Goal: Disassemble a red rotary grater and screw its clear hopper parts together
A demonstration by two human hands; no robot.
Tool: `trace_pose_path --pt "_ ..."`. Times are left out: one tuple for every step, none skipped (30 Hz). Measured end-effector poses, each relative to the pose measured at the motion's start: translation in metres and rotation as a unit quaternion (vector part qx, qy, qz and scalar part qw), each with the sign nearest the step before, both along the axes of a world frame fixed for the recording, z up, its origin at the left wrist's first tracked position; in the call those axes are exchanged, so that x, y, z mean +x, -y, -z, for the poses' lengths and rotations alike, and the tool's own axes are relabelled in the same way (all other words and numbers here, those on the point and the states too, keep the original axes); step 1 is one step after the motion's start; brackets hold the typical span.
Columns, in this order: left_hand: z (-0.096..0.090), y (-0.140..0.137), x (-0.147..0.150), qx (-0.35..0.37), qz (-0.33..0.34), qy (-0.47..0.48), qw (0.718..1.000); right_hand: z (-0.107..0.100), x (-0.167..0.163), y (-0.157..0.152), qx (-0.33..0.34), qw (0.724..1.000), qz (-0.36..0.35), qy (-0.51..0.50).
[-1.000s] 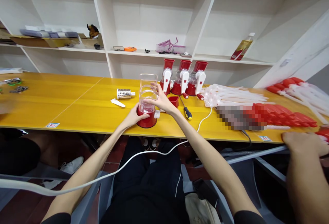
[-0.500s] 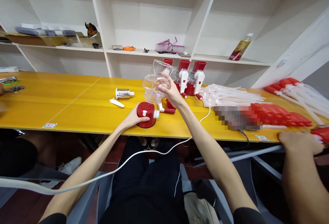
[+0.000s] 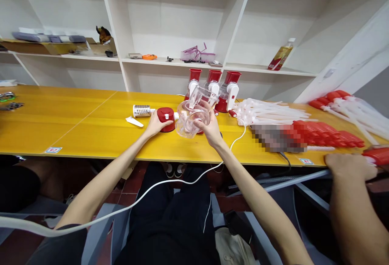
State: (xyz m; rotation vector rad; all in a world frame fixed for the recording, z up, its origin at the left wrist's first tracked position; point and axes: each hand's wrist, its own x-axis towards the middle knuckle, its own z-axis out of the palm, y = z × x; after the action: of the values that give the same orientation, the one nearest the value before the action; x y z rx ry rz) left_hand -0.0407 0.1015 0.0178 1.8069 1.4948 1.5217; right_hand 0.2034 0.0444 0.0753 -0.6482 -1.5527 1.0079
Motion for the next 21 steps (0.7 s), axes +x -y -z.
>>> trace_pose_path --pt "-0.001 -0.006 0.003 0.003 -0.003 0.003 1.0 0.003 -0.002 0.002 -0.006 1.0 -0.007 0.0" --pt "-0.002 -0.011 0.007 0.007 -0.007 0.006 1.0 0.007 -0.004 0.003 -0.013 1.0 -0.014 -0.002" --pt "-0.003 -0.016 0.01 0.01 -0.01 0.011 1.0 0.011 -0.007 0.004 -0.02 1.0 -0.021 -0.005" --pt "-0.005 -0.02 0.013 0.014 -0.013 0.017 1.0 0.015 -0.009 0.005 -0.029 0.999 -0.026 -0.01" --pt "-0.006 -0.022 0.015 0.017 -0.016 0.024 0.999 0.02 -0.012 0.006 -0.038 0.999 -0.028 -0.017" --pt "-0.008 -0.022 0.017 0.019 -0.018 0.032 0.999 0.024 -0.014 0.007 -0.049 0.998 -0.029 -0.027" --pt "-0.009 -0.021 0.017 0.022 -0.022 0.041 0.999 0.028 -0.016 0.007 -0.062 0.997 -0.028 -0.039" --pt "-0.01 -0.016 0.017 0.025 -0.027 0.05 0.998 0.033 -0.017 0.007 -0.076 0.995 -0.025 -0.053" --pt "-0.01 -0.009 0.016 0.028 -0.035 0.061 0.997 0.037 -0.019 0.008 -0.092 0.993 -0.022 -0.07" --pt "-0.009 0.001 0.014 0.031 -0.045 0.073 0.996 0.04 -0.021 0.008 -0.107 0.99 -0.019 -0.089" --pt "-0.007 0.015 0.012 0.034 -0.053 0.086 0.994 0.043 -0.023 0.009 -0.123 0.986 -0.017 -0.109" --pt "-0.005 0.03 0.011 0.037 -0.054 0.098 0.993 0.046 -0.026 0.01 -0.139 0.982 -0.018 -0.128" --pt "-0.001 0.047 0.011 0.037 -0.045 0.107 0.993 0.047 -0.029 0.012 -0.154 0.977 -0.022 -0.148" --pt "0.002 0.065 0.011 0.033 -0.032 0.111 0.993 0.049 -0.034 0.014 -0.168 0.971 -0.028 -0.166" --pt "0.006 0.081 0.013 0.025 -0.012 0.12 0.992 0.049 -0.039 0.017 -0.181 0.966 -0.037 -0.183" --pt "0.009 0.096 0.017 0.008 0.031 0.144 0.989 0.049 -0.045 0.02 -0.191 0.96 -0.046 -0.198" --pt "0.011 0.108 0.021 -0.007 0.06 0.158 0.986 0.049 -0.051 0.024 -0.2 0.955 -0.055 -0.211" --pt "0.012 0.116 0.025 -0.02 0.076 0.166 0.983 0.049 -0.057 0.028 -0.207 0.951 -0.062 -0.222" --pt "0.012 0.121 0.03 -0.027 0.08 0.176 0.981 0.049 -0.062 0.033 -0.213 0.947 -0.069 -0.231" --pt "0.01 0.124 0.034 -0.027 0.073 0.18 0.981 0.049 -0.067 0.036 -0.217 0.944 -0.076 -0.237" --pt "0.007 0.124 0.037 -0.023 0.06 0.18 0.981 0.049 -0.07 0.04 -0.221 0.941 -0.083 -0.241"
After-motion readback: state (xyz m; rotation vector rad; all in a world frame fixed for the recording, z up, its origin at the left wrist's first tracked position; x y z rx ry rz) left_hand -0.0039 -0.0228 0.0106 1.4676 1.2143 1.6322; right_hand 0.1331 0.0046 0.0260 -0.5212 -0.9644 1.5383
